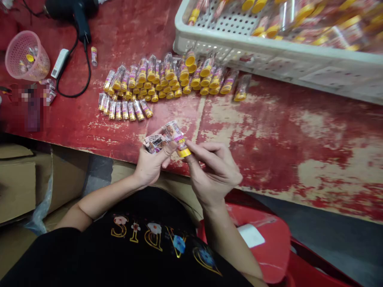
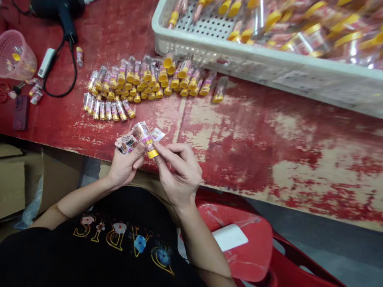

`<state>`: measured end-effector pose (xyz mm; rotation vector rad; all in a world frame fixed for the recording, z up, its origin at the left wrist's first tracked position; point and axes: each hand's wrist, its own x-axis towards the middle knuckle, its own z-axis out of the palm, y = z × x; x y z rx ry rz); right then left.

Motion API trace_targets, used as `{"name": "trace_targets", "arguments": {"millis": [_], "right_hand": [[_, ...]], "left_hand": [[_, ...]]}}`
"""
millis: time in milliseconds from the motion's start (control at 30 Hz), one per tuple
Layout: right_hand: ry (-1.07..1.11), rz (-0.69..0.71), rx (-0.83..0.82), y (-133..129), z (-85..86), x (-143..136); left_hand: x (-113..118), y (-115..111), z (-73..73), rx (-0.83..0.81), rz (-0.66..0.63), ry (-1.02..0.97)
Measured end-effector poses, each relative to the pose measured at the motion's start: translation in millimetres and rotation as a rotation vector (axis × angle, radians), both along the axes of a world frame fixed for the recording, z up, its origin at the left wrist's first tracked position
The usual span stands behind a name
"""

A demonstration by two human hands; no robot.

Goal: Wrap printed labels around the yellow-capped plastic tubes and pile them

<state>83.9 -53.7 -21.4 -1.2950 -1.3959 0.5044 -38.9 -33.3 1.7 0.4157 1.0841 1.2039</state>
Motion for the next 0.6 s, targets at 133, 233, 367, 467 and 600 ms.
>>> {"name": "trace_targets", "arguments": {"millis": [133, 233, 367, 467, 600], "right_hand": [[0.015, -0.092, 0.039, 2.0, 2.4, -7.1], [0.002, -0.099, 0.040, 3.4, 3.1, -10.2], [-0.016, -0.073, 0.062, 6.9, 1.4, -13.4], [-0.016, -0.064, 0.097, 9.9, -0.5, -17.6], [-0.006, -0.047, 0.134, 12.6, -1.6, -24.4]], "left_hand": [[-1.1, -4.2, 0.9, -0.005, -0.018, -0.011], [-2.5, -4.2, 2.0, -0.001, 0.000, -0.015], [-5.9, -2.6, 2.7, -0.005, 0.022, -0.033], [-8.9, -2.6, 1.7, -0.012, 0.022, -0.050], [-12.7, -3.1, -0.7, -0.026, 0.048, -0.072]]}}
